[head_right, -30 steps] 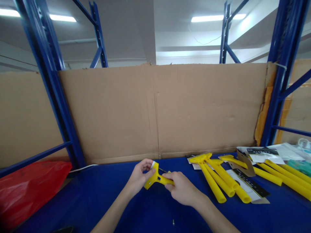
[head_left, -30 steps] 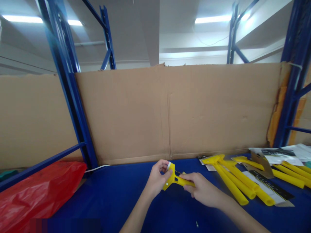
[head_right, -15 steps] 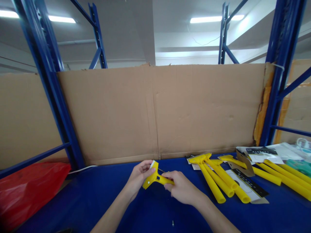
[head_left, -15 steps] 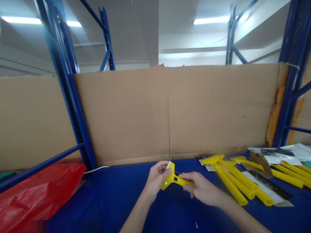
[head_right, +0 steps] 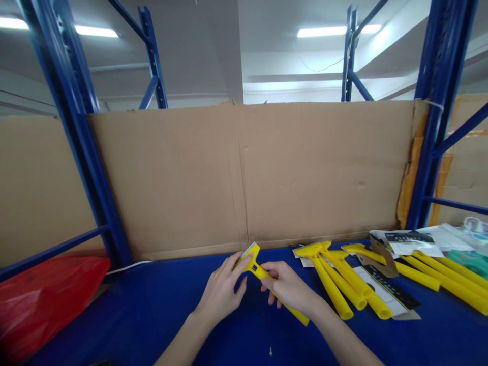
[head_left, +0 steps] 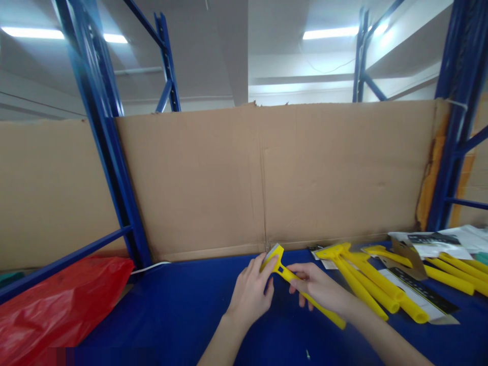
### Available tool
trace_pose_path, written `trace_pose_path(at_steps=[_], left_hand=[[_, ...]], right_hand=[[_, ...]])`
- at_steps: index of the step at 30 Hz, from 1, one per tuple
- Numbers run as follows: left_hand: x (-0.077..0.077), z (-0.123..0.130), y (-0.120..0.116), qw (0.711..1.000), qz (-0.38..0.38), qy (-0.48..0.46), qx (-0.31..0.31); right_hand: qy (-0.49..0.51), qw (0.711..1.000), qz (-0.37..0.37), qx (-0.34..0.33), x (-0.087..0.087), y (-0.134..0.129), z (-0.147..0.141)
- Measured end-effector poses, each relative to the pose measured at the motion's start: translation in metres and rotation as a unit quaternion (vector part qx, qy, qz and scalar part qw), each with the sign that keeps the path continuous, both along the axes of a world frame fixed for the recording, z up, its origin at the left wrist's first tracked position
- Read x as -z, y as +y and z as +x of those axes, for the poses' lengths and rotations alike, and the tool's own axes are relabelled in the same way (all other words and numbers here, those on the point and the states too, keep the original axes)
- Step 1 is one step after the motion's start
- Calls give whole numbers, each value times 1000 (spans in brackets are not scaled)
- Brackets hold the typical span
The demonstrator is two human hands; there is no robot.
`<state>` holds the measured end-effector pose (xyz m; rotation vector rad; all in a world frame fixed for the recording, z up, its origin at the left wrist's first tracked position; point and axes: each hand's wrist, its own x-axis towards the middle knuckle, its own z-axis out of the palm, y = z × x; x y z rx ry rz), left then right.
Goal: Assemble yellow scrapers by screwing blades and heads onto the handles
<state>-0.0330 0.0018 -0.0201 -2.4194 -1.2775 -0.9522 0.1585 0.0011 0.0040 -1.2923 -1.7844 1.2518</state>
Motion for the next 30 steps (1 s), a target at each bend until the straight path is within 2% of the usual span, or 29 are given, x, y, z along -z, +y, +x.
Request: trace_pose_path(at_steps=[7,11,13,16,18,20,22,24,26,27,28,30], left_hand=[[0,1,6,986,128,91,-59],[1,0,5,980,153,98,-83],[1,-1,5,983,130,99,-89],[-2,-2,3,992,56,73,-90],[-3,-2,4,996,-7,12,-92],[-3,-3,7,990,-70,-88,-84],[-2,-4,12,963,-152,-214,-64],[-2,-5,16,901,-263,-344,-39],[-4,-5,17,823,-355,-443,-17],[-5,-5,17,792,-383,-476,-7],[-6,-6,16,769,-400,-499,4],[-7,-5,15,743,-418,-522,21]], right_hand=[[20,999,-5,-41,-6,-8,-5],[49,997,-31,-58,-13,-17,-8],[76,993,-56,-73,-16,-19,-8],[141,981,-114,-74,-21,-19,-4],[183,972,-142,-44,-23,-16,0],[187,977,-100,16,-25,-14,5],[91,994,-45,31,-25,-14,9],[-36,999,-22,-33,-25,-17,12],[-134,984,-34,-114,-25,-23,13],[-180,975,-28,-129,-25,-26,13],[-224,966,-8,-128,-25,-30,12],[-295,948,34,-114,-26,-36,9]])
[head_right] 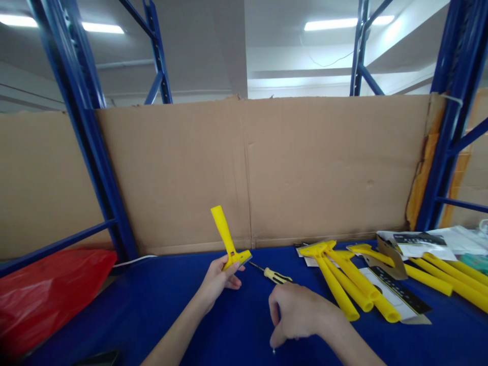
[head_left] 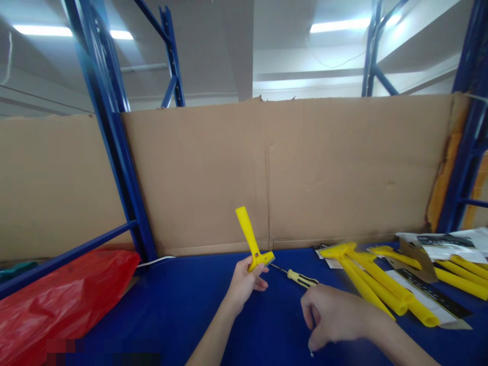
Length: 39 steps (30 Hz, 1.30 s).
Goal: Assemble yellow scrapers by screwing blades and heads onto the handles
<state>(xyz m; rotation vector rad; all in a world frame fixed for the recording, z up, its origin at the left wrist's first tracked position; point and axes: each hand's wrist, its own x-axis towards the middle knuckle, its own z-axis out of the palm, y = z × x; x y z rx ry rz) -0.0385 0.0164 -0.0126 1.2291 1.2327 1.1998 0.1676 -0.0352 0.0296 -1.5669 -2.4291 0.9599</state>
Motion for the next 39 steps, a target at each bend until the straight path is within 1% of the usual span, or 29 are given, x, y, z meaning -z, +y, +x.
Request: trace_pose_path(at_steps=[2,4,8,12,14,17,20,22,24,26,32,35,39], left_hand=[[0,0,-1,1000,-12,-18,12],[2,1,-1,999,-23,-29,19],[5,3,-1,998,-29,-38,29],[5,5,-3,998,-22,-38,37],[6,6,-4,998,-19,-36,46],[6,9,-6,997,-17,-33,75],[6,12,-8,993,-22,-28,110],[5,14,-11,990,-25,-28,136],[4,17,-13,987,-25,-29,159],[4,21,-15,984,-23,-30,172],[3,26,-18,983,-16,-30,179],[4,26,-17,984,-14,-30,177],[6,28,-15,985,-8,-25,169]], right_hand=[[-41,999,9,-4,0,-5,-5],[-57,998,-11,-15,1,-7,-9],[-23,998,-43,-31,4,-8,-14],[19,998,-48,-18,9,-5,-15],[42,999,-25,-2,13,-2,-16],[104,993,61,20,17,8,-19],[164,972,158,57,20,20,-21],[189,958,196,91,22,27,-20],[202,949,215,112,24,31,-18],[198,945,234,114,26,33,-17],[142,935,316,75,30,32,-16],[116,936,325,76,31,32,-16],[91,936,327,92,33,31,-16]])
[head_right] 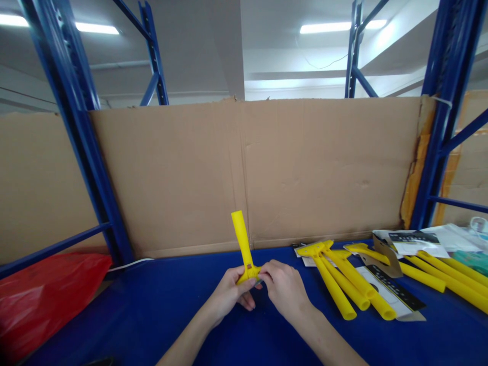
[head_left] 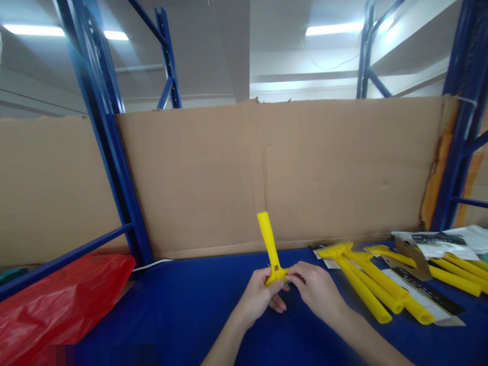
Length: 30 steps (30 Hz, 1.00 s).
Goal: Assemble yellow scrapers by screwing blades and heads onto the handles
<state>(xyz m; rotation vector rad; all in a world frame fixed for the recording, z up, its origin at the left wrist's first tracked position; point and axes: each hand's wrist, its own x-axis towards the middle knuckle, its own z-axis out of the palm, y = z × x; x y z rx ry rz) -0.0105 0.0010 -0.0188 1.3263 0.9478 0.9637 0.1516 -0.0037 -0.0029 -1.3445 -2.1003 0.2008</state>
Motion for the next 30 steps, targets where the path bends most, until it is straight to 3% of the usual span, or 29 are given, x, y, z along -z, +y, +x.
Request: trace_pose_path(at_steps=[9,14,23,30], left_hand=[[-5,0,-1,1000,12,-1,4],[-8,-1,-1,1000,4,16,7],[-10,0,-4,1000,-19,-21,10],[-7,1,-2,997,-16,-59,-39]], right_hand=[[46,996,-17,80,-3,-3,-5],[71,995,-47,55,-2,1,-4],[18,996,26,89,-2,4,3],[30,995,55,81,-5,9,12]])
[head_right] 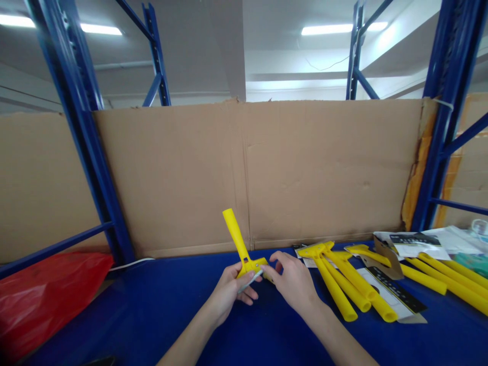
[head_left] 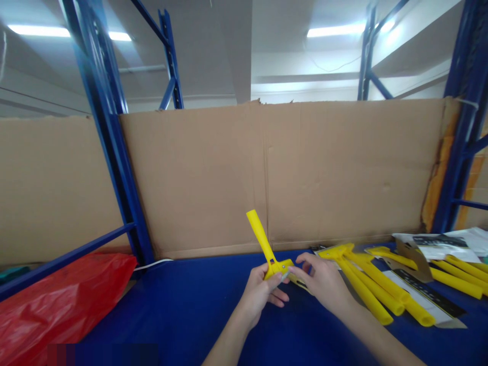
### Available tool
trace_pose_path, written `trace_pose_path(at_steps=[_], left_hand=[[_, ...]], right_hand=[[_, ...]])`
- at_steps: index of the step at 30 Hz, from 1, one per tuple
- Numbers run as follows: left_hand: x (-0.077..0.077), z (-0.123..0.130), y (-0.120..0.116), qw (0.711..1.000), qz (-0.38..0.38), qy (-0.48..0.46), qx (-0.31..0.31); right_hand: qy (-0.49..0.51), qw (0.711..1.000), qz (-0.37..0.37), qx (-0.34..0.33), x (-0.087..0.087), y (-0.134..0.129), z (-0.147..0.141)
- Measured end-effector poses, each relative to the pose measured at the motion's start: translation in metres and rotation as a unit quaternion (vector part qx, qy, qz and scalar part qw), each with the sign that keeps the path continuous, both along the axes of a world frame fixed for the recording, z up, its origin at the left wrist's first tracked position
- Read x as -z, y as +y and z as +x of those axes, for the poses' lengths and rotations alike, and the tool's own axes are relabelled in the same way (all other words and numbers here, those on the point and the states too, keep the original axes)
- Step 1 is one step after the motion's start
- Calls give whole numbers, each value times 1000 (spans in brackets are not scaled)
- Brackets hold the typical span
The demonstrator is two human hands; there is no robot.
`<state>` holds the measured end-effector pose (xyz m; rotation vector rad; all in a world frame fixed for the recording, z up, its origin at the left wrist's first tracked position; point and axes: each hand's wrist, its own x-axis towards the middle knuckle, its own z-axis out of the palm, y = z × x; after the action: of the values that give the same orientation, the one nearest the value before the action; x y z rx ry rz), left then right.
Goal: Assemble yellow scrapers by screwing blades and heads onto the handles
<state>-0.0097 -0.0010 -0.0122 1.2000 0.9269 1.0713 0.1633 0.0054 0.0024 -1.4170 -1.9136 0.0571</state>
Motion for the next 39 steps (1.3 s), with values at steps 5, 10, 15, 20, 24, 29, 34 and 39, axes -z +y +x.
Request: trace_pose_path(at_steps=[5,10,15,20,24,29,34,39], left_hand=[[3,-9,7,997,-33,15,-72],[5,-13,12,992,-53,25,-110],[7,-13,17,980,-69,21,-186],[10,-15,21,962,-68,1,-263],[10,-15,21,954,-71,1,-291],[11,-14,22,957,-65,11,-283],[13,-15,23,959,-60,15,-278],[12,-15,22,961,-59,25,-270]], right_hand=[[-64,998,-25,9,-5,-4,5],[-174,979,-106,5,3,-8,7],[-157,978,-135,-6,7,-5,5],[-84,996,-31,-4,-7,-4,9],[-31,998,46,-23,-14,-7,11],[-23,995,65,-67,-16,-12,8],[-34,995,41,-81,-15,-14,6],[-40,995,32,-82,-17,-16,5]])
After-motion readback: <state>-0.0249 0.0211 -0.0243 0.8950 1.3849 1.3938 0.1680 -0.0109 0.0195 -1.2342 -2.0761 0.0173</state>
